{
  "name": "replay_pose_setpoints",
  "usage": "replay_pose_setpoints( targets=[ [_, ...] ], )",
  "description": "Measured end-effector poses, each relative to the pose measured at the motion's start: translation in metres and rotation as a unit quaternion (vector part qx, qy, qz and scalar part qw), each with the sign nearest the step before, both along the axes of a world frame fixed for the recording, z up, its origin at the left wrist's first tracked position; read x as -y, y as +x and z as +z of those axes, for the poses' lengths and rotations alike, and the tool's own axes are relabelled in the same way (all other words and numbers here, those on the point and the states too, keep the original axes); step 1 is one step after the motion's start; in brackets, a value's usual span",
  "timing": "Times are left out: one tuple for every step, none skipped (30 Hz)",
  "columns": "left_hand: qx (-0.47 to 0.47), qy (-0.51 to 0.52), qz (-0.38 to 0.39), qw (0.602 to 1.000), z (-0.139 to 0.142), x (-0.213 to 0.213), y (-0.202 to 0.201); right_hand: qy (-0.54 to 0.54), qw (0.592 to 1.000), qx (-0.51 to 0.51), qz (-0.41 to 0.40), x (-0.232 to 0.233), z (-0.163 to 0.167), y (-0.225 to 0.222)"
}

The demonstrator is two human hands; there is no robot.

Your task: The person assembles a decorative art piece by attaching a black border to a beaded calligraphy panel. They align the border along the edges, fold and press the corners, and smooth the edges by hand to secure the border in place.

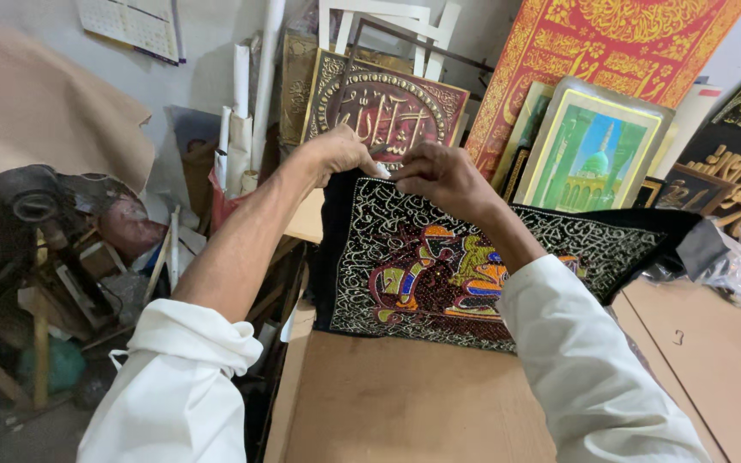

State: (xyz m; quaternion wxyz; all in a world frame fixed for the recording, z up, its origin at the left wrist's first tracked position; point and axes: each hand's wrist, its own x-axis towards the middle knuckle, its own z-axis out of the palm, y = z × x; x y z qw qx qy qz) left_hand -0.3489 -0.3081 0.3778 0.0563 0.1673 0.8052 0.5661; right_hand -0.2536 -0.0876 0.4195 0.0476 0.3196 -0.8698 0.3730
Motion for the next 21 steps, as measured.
replay_pose_setpoints(
  targets=[
    [-0.006, -0.036, 0.042, 0.998, 0.001, 0.004, 0.002, 0.017, 1.0, -0.01, -0.008, 0.001, -0.001, -0.001],
    [-0.008, -0.072, 0.083, 0.994, 0.002, 0.008, 0.004, 0.025, 1.0, -0.004, -0.012, 0.001, -0.002, -0.002],
    [-0.008, -0.111, 0.122, 0.986, 0.001, 0.013, 0.006, 0.031, 0.999, 0.003, -0.019, 0.001, -0.003, -0.003],
    [0.031, -0.077, 0.12, 0.989, 0.001, 0.018, 0.009, 0.037, 0.999, 0.01, -0.027, 0.0, -0.004, -0.004],
    [0.069, -0.042, 0.119, 0.99, 0.0, 0.022, 0.011, 0.036, 0.999, -0.001, -0.01, -0.001, -0.005, -0.005],
    [0.107, -0.008, 0.116, 0.987, -0.002, 0.025, 0.013, 0.034, 0.999, -0.012, 0.005, -0.002, -0.006, -0.006],
    [0.119, 0.0, 0.084, 0.989, -0.003, 0.027, 0.016, 0.029, 0.999, -0.022, 0.018, -0.003, -0.007, -0.007],
    [0.131, 0.008, 0.053, 0.99, -0.005, 0.028, 0.017, 0.039, 0.999, -0.029, 0.016, -0.004, -0.007, -0.008],
    [0.145, 0.018, 0.024, 0.989, -0.006, 0.028, 0.018, 0.052, 0.998, -0.034, 0.017, -0.004, -0.007, -0.008],
    [0.124, 0.012, 0.027, 0.992, -0.007, 0.028, 0.019, 0.068, 0.997, -0.041, 0.02, -0.004, -0.007, -0.009],
    [0.1, 0.006, 0.031, 0.994, -0.007, 0.028, 0.019, 0.079, 0.995, -0.047, 0.024, -0.003, -0.007, -0.009],
    [0.076, 0.0, 0.035, 0.997, -0.006, 0.027, 0.019, 0.089, 0.994, -0.054, 0.026, -0.002, -0.006, -0.01],
    [0.084, 0.005, 0.053, 0.995, -0.005, 0.026, 0.019, 0.098, 0.993, -0.06, 0.026, -0.001, -0.006, -0.01],
    [0.093, 0.01, 0.069, 0.993, -0.004, 0.025, 0.02, 0.102, 0.993, -0.052, 0.026, 0.0, -0.005, -0.01],
    [0.104, 0.014, 0.083, 0.991, -0.002, 0.024, 0.02, 0.104, 0.993, -0.043, 0.024, -0.001, -0.004, -0.01],
    [0.083, 0.022, 0.081, 0.993, 0.0, 0.023, 0.021, 0.106, 0.993, -0.036, 0.022, -0.001, -0.003, -0.011],
    [0.06, 0.029, 0.079, 0.995, 0.002, 0.021, 0.023, 0.112, 0.992, -0.047, 0.026, -0.002, -0.002, -0.012],
    [0.038, 0.036, 0.075, 0.996, 0.003, 0.019, 0.025, 0.118, 0.991, -0.058, 0.03, -0.004, -0.002, -0.013],
    [-0.083, -0.113, 0.152, 0.978, 0.005, 0.017, 0.029, 0.125, 0.989, -0.068, 0.031, -0.006, -0.002, -0.014],
    [-0.206, -0.252, 0.22, 0.92, 0.005, 0.012, 0.034, 0.121, 0.99, -0.062, 0.044, -0.01, -0.002, -0.016],
    [-0.415, -0.232, 0.203, 0.856, 0.005, 0.006, 0.041, 0.121, 0.99, -0.057, 0.05, -0.013, -0.003, -0.017]
  ],
)
